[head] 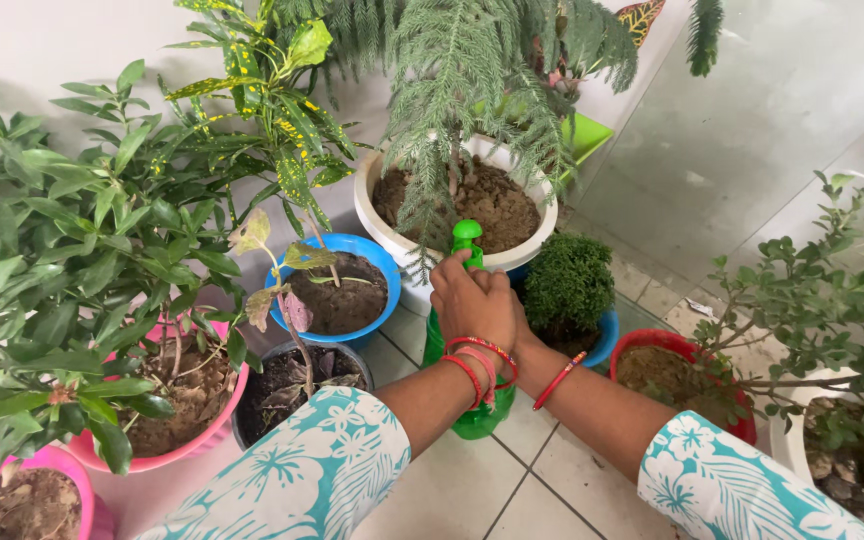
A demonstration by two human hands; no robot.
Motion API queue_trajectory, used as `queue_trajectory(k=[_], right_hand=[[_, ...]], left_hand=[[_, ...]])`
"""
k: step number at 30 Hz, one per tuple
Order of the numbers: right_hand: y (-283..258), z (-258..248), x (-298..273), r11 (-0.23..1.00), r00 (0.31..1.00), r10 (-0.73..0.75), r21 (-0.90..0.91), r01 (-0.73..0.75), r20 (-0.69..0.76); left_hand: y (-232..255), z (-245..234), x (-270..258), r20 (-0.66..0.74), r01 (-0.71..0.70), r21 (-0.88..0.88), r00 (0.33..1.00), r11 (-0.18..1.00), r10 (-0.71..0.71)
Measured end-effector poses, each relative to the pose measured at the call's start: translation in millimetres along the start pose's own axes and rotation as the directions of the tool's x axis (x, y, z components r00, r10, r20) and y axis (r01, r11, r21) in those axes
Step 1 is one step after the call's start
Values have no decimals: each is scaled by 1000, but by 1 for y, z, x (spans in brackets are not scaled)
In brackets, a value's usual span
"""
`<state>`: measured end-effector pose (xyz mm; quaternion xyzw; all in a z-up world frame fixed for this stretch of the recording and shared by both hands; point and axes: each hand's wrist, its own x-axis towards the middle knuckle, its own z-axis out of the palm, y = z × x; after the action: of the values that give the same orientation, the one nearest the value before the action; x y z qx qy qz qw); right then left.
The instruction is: The person uses a green spray bottle to mist several potted plants arranged on a tiled floor. They move the bottle from one plant to another, spraying the leaves and soil of each pot in sequence.
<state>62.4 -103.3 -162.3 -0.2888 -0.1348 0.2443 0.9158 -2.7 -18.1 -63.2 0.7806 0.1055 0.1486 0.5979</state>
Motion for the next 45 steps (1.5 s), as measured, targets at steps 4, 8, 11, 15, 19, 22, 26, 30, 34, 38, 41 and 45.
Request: queue_trajectory(k=[4,8,11,15,19,22,26,30,34,38,41,45], right_hand=[[-2,51,-14,998,980,64,-7,-67,-190],[-5,74,-19,993,998,24,-117,-17,59],[-9,73,-22,965,972,27,-247,-86,-232],[-9,69,-28,926,954,67,-337,-169,-292],[-3,64,-29,936,970,114,-304,-177,-215],[6,57,-26,989,995,94,-117,-90,24],[11,50,-26,994,994,99,-40,-101,-44],[12,52,-28,992,994,96,-75,-99,-42],[13,53,-25,981,975,160,89,-175,157],[16,43,-28,861,972,177,455,-228,153],[16,39,-28,984,981,161,61,-168,108],[16,44,-23,842,988,136,516,-155,75]], left_hand=[[8,-5,-8,28,11,31,1000,999,-12],[15,-11,-11,49,41,43,998,998,-43],[16,-16,-12,38,40,34,998,999,-42],[18,-22,-15,97,75,65,992,995,-81],[19,-27,-16,138,124,90,981,988,-135],[21,-29,-19,163,121,111,977,986,-139],[21,-31,-19,208,131,139,965,982,-158],[17,-28,-18,172,126,190,972,974,-159],[14,-22,-21,130,133,224,978,966,-164],[11,-19,-27,113,112,223,984,968,-140],[14,-19,-25,144,149,220,972,964,-184],[15,-22,-24,180,106,201,973,974,-144]])
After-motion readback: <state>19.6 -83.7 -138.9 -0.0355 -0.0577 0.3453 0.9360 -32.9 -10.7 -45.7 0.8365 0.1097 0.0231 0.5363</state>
